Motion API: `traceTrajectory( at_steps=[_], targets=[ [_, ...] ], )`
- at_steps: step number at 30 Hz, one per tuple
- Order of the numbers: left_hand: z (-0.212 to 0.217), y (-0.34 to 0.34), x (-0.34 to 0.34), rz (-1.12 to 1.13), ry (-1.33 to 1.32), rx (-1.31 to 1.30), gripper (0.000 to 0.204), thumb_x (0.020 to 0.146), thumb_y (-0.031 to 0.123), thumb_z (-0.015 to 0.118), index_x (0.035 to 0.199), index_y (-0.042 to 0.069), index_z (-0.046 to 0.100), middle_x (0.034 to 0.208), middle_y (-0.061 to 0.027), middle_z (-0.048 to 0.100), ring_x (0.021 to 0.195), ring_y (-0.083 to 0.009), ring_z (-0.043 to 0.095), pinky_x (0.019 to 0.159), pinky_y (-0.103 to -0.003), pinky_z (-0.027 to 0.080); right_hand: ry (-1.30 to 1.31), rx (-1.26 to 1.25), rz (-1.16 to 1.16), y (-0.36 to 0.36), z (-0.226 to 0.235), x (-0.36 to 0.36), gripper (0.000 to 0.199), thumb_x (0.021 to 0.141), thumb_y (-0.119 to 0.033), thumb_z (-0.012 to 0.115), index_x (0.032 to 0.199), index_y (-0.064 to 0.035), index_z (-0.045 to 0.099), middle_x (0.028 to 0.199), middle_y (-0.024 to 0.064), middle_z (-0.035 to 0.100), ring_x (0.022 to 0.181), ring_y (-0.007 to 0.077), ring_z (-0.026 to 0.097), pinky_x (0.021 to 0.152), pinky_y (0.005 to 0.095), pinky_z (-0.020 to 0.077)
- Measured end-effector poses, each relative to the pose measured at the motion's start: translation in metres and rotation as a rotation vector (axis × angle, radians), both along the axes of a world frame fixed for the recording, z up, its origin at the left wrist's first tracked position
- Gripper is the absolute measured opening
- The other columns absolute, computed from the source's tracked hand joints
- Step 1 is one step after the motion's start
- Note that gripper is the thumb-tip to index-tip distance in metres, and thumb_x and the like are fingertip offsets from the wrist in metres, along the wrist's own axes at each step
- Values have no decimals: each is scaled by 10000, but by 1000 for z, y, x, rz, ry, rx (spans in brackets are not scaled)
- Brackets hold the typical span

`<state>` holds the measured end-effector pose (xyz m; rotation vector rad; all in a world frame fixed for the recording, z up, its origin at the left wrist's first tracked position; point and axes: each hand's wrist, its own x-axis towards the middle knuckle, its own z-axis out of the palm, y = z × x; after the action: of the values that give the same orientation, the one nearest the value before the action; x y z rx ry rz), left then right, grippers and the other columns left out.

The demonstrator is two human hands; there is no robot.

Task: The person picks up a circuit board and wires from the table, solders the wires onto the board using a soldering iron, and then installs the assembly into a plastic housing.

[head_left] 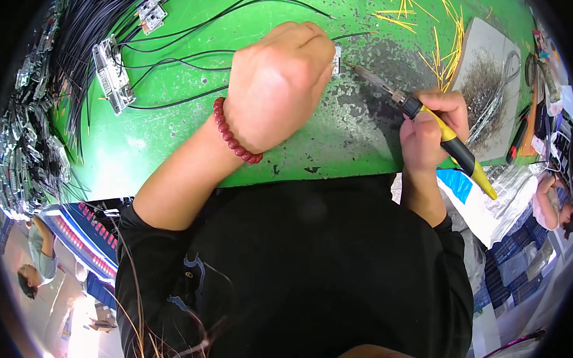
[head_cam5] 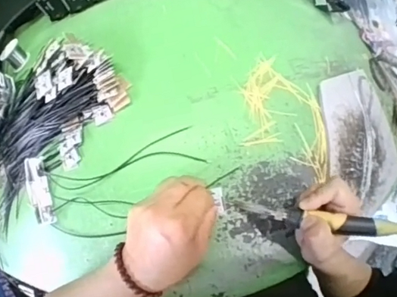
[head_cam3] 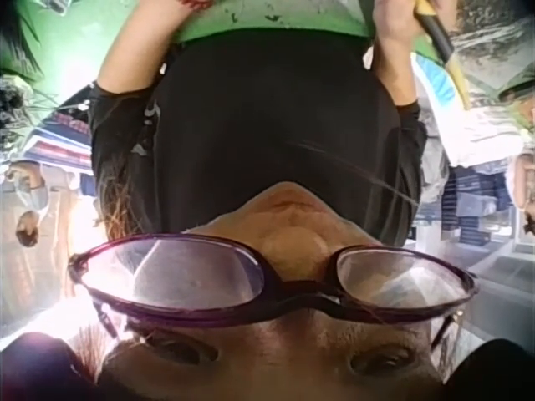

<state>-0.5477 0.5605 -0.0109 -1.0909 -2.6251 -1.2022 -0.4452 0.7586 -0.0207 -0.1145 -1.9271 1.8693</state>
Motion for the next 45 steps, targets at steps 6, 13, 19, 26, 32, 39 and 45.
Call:
traceTrajectory(
  at_steps=[6,13,19,26,32,39,45],
  targets=[
    [3,-1,0,-26,-32,-41,104,728,8,692,797,26,617,876,-81,639,783,-267,624,651,-337,520,-16,-28,43,-1,0,-2,181,790,-94,655,871,20,540,722,35,512,602,73,415,541,224,305],
    [3,-2,-2,-42,-38,-48,102,738,10,686,812,21,616,886,-88,632,802,-279,618,671,-343,514,-14,-2,45,-1,-1,-3,177,791,-88,653,872,21,540,733,37,517,613,75,424,543,227,314],
    [3,-2,-1,-42,-49,-52,100,738,9,686,804,20,612,881,-89,631,794,-278,616,667,-345,512,-21,-18,77,-1,-4,-2,169,788,-79,646,873,23,542,753,55,530,624,83,442,554,225,333],
    [2,-2,-2,-40,-17,-32,98,727,13,690,784,27,612,863,-83,632,790,-275,618,663,-342,512,63,89,-42,9,0,4,217,782,-138,599,878,30,499,725,144,554,604,156,500,591,280,439],
    [3,0,-1,-11,-9,-44,86,732,20,682,785,44,619,854,-70,642,783,-262,620,653,-336,513,31,39,-145,2,12,-4,249,856,-148,604,1012,22,512,779,126,584,621,115,514,576,221,423],
    [7,0,-3,-52,-3,-73,56,752,68,665,776,58,616,835,-63,635,797,-264,627,638,-367,522,-356,211,28,1,30,-32,256,887,-77,655,1138,-43,621,807,28,624,614,67,594,518,191,466],
    [12,1,-5,-56,-49,-80,94,738,22,683,788,36,605,838,-87,634,774,-280,615,656,-344,509,-135,495,143,-7,18,-68,363,808,-13,661,1141,-148,607,737,27,640,626,113,611,579,251,478]
  ],
)
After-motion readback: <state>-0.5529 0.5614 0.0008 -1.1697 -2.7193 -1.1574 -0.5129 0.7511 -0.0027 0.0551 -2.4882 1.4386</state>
